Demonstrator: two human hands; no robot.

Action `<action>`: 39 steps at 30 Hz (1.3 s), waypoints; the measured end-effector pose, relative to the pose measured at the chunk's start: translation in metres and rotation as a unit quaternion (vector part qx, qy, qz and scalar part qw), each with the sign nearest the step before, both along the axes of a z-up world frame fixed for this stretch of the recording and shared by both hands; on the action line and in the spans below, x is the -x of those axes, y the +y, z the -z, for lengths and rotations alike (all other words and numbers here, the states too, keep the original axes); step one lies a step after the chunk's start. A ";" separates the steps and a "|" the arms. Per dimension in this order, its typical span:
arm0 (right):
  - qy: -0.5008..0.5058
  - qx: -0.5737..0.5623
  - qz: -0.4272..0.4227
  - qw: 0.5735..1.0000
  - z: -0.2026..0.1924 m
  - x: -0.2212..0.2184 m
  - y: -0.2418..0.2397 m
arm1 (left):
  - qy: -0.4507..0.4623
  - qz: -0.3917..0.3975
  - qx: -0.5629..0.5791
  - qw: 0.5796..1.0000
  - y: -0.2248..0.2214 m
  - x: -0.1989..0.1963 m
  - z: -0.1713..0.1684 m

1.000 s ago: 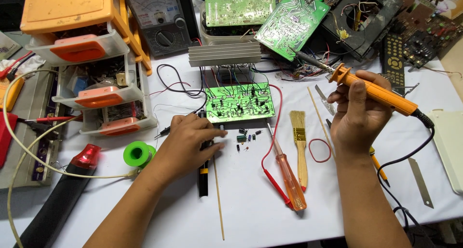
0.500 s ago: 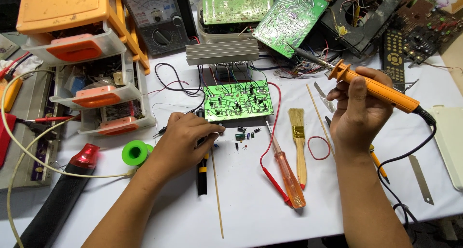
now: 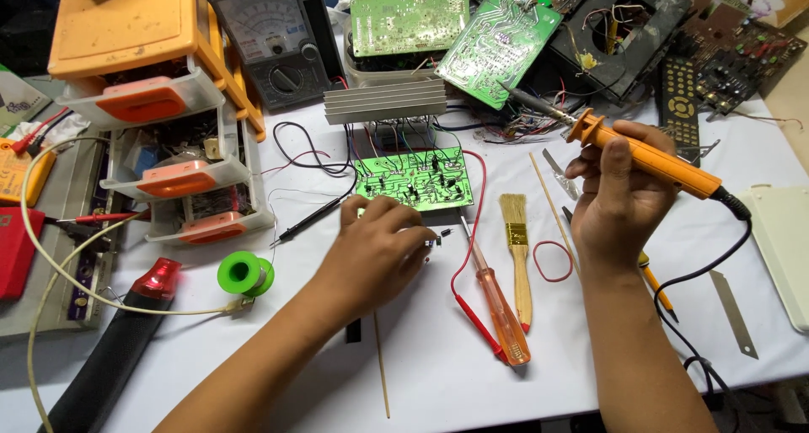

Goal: Testing a circuit board with a multimeter and then soldering/desoldering components on a workbench.

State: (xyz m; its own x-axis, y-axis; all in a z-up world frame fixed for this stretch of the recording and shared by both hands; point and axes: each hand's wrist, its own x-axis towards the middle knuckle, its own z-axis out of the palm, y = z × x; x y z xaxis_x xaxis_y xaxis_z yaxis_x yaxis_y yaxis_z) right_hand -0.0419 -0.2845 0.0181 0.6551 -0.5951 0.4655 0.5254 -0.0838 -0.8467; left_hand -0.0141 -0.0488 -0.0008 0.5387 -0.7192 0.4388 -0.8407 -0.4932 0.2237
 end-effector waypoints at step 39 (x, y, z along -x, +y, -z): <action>0.028 -0.048 0.063 0.996 -0.002 0.004 0.004 | 0.027 0.002 -0.149 0.988 -0.023 -0.015 0.005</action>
